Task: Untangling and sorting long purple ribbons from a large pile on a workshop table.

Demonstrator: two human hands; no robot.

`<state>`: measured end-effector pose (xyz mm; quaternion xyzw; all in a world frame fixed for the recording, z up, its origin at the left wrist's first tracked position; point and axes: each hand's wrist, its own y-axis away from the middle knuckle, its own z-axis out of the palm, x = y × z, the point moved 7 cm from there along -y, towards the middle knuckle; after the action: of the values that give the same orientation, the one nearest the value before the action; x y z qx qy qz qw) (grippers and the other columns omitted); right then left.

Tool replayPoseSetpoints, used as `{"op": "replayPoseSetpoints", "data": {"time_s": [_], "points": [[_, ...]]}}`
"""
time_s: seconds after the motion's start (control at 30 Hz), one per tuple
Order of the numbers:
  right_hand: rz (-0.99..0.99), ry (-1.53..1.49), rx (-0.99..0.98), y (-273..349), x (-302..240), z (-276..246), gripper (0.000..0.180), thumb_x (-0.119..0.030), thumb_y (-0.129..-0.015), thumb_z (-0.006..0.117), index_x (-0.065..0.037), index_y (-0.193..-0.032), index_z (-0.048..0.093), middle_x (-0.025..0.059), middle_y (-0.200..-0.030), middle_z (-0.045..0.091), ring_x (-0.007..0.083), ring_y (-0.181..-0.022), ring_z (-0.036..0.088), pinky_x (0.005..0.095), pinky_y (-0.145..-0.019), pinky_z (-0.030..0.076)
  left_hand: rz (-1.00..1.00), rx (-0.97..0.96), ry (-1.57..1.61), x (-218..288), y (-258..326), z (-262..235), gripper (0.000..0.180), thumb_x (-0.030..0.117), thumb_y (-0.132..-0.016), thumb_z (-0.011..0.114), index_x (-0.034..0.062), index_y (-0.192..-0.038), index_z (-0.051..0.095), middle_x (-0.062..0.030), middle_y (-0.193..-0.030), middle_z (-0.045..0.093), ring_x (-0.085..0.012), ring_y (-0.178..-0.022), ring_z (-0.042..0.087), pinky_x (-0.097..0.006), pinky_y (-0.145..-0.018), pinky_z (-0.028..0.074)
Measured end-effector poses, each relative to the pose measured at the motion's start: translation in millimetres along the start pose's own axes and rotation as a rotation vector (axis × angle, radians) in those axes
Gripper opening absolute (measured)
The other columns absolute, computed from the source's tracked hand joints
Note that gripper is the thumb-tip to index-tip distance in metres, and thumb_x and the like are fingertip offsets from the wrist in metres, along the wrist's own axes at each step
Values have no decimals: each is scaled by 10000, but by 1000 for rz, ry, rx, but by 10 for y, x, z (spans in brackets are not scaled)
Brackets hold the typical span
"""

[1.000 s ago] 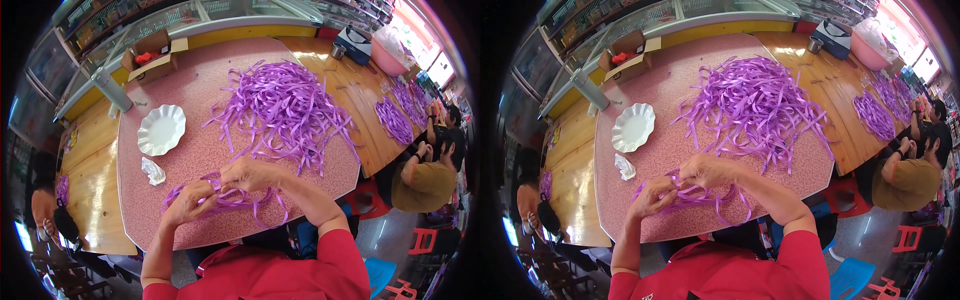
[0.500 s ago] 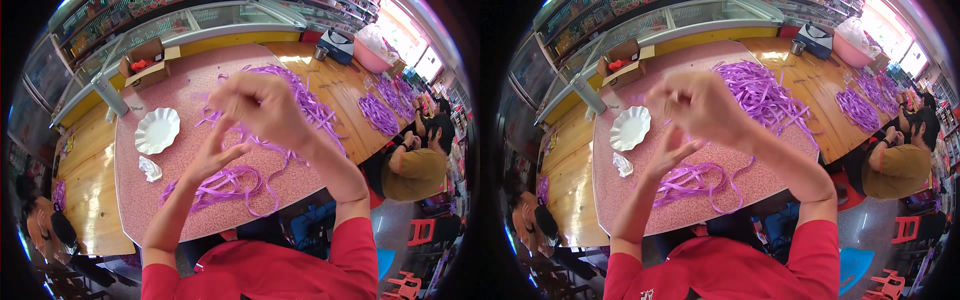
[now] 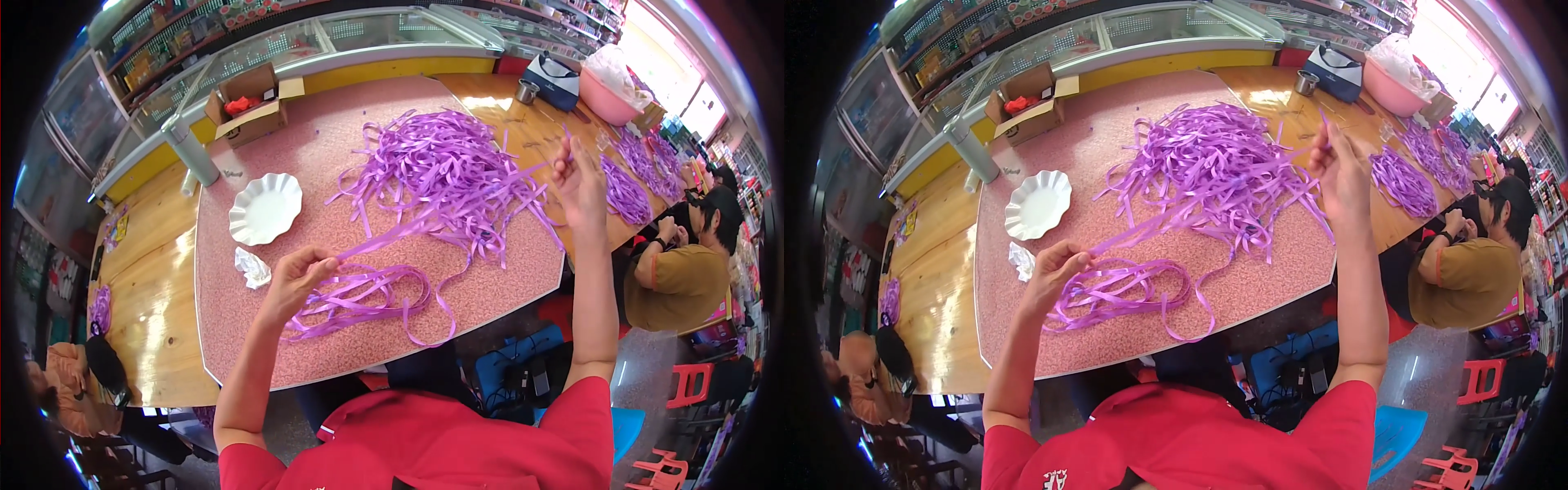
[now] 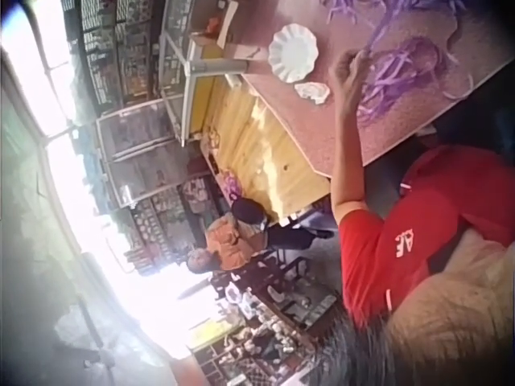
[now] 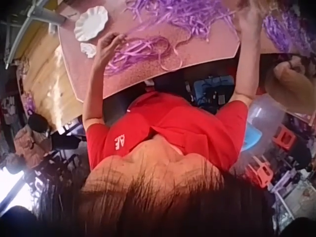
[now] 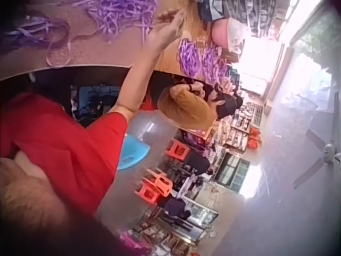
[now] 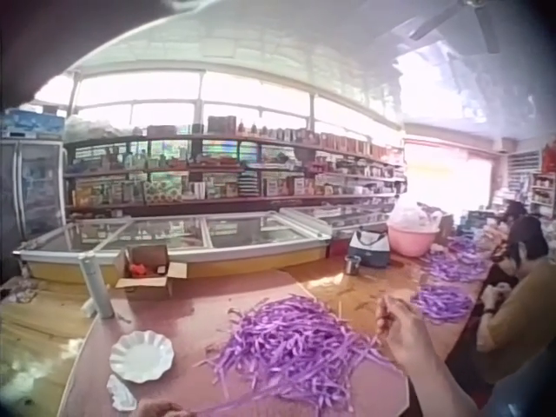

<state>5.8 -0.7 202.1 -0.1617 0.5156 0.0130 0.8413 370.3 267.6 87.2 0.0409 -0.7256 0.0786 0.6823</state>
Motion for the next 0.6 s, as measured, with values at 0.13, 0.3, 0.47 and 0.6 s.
{"op": "replayPoseSetpoints", "data": {"time_s": [0.13,0.3,0.47,0.6], "points": [[132,-34,123,-50,501,-592,214,-226,-992,626,-33,-1078,662,-1,-833,626,82,-685,569,215,-623,492,-114,15,-68,-137,194,-187,211,207,-964,676,15,-1052,666,-8,-936,679,-71,-875,602,-233,-788,488],[296,1205,-128,-147,809,-980,217,-184,-910,703,-33,-1065,687,74,-942,684,202,-790,661,345,-674,550,-32,6,-16,-88,143,-79,159,143,-972,650,-3,-1034,657,2,-963,632,-62,-893,570,-212,-799,457],[-588,1591,-237,304,721,105,385,-205,-882,713,-75,-1240,652,113,-1165,673,265,-961,669,330,-779,535,255,-74,-29,378,79,253,78,65,-950,620,-4,-978,643,-63,-968,611,-138,-958,582,-281,-860,460],[-301,895,-752,743,1038,1237,378,-128,-884,723,-75,-1251,650,104,-1238,639,162,-962,629,280,-718,508,407,-103,13,586,112,396,77,67,-918,599,1,-930,637,-115,-929,596,-211,-961,588,-341,-870,466]]}}
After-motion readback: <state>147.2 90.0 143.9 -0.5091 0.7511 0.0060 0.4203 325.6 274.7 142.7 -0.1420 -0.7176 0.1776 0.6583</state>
